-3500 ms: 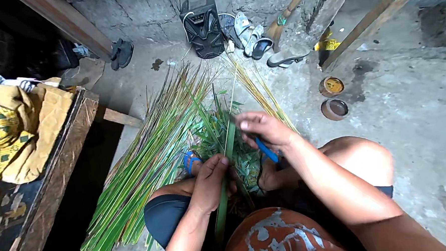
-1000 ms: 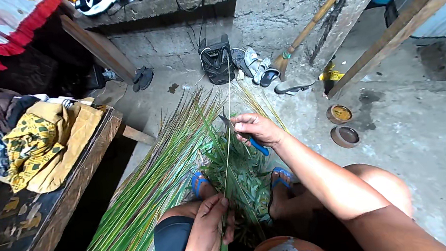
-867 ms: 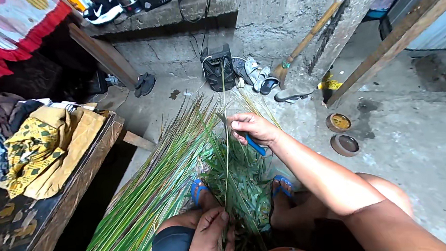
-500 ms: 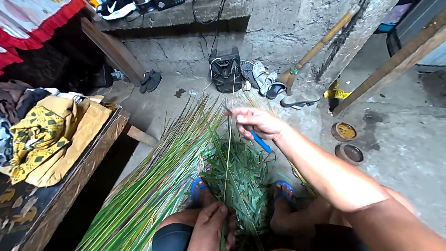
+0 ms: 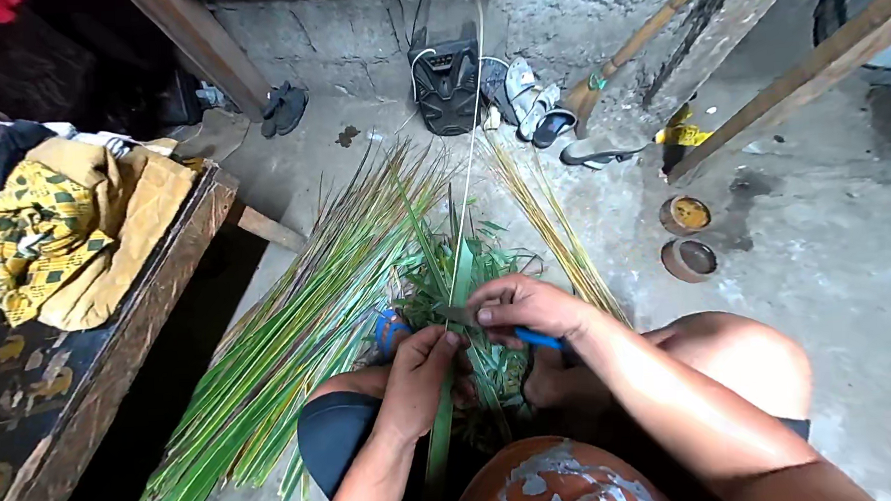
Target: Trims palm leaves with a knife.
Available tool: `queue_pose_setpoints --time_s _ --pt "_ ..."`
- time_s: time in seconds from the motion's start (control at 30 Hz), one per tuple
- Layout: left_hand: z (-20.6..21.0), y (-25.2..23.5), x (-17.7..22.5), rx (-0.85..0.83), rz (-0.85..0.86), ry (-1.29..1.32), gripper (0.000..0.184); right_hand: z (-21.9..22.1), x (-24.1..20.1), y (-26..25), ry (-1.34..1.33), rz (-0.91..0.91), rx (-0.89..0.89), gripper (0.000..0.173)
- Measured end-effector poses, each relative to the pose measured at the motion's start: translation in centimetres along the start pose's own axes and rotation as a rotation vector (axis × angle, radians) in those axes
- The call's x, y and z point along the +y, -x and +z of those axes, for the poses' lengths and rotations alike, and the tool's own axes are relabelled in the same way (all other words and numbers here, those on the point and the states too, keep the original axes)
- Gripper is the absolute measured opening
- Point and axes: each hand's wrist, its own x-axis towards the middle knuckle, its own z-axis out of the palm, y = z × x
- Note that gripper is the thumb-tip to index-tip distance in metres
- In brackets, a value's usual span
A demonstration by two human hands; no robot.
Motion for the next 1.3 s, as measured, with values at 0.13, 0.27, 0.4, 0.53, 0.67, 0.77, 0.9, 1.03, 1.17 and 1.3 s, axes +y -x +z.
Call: queue_pose_setpoints --time_s 0.13,0.27,0.4,0.53,0.67,0.77,0.9,1.03,1.17,1.3 --pt "0.9 -0.1 0.4 -0.096 -0.067 0.092 0.028 -0.4 1.7 0.9 -0.016 -0.130 -0.074 0.020" --pt "0.4 -0.4 0.1 -0.255 -0.177 0.350 0.026 -1.3 2.2 0.7 -0.019 -0.204 -0.050 0.018" --pt "0.2 -0.4 -0.1 -0.291 -0.212 0.428 0.024 -2.1 2.4 0.1 -0.049 -0.234 -0.052 0.018" --pt "-0.1 -0.5 -0.2 -0.301 -0.224 0.529 0.023 -2.4 2.4 -1.1 -0.041 -0.254 -0.043 0.018" --pt "-0.6 -0.5 -0.6 -0.337 -0.242 0.626 0.022 -3.1 1.8 -2.8 -0.055 -0.290 -0.033 0.018" --pt "-1.0 -0.3 -0.8 -0.343 -0.220 0.630 0.022 -4.0 0.7 -4.1 -0.077 -0.285 -0.015 0.018" --pt "-1.6 0.0 -1.0 -0.305 -0.179 0.593 0.023 -5.1 -1.1 -5.5 -0.090 -0.259 0.098 0.027" --pt "-1.7 0.5 -1.0 -0.219 -0.152 0.457 0.023 -6.1 -2.3 -5.9 -0.170 -0.263 0.233 0.033" --pt "-0.8 0.0 -0.1 -0.050 -0.111 0.199 0.026 -3.2 -1.0 -3.9 -0.055 -0.077 0.151 0.041" --pt "-0.2 -1.0 0.4 -0.054 -0.121 0.187 0.027 -0.8 1.5 -2.3 -0.084 -0.103 0.095 0.029"
